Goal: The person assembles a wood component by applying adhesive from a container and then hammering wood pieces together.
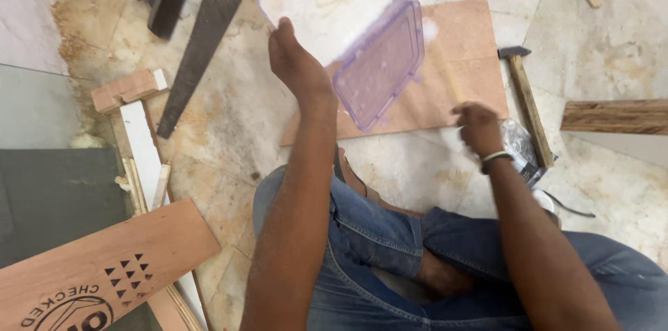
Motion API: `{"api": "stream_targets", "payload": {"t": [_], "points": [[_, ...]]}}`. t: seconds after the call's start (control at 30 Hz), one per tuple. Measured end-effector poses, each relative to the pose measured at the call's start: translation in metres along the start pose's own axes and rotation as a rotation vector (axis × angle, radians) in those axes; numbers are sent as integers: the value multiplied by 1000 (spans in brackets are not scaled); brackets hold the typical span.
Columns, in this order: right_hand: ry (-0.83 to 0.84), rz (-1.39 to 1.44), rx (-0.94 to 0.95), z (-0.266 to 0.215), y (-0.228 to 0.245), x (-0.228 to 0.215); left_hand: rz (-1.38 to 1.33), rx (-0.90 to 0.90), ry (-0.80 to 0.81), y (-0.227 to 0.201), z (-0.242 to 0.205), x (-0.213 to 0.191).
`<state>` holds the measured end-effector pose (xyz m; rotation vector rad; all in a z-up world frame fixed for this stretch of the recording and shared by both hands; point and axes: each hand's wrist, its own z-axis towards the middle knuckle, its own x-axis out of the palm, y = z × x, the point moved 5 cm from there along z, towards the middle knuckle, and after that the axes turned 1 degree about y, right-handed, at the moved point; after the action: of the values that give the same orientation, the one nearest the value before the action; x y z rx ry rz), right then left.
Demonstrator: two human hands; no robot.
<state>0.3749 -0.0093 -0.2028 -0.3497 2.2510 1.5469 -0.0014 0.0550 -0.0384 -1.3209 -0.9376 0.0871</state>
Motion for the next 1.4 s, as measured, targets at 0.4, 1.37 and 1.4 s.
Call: {"api": "stream_targets", "payload": {"t": [0.4, 1.37, 1.4], "points": [[-105, -456, -562, -34, 134, -177, 259, -151, 420, 35, -32, 38], [77, -850, -222, -44, 87, -156, 566, -118, 854, 20, -87, 65], [74, -851, -223, -47, 89, -153, 591, -89, 854, 18, -88, 64]]}}
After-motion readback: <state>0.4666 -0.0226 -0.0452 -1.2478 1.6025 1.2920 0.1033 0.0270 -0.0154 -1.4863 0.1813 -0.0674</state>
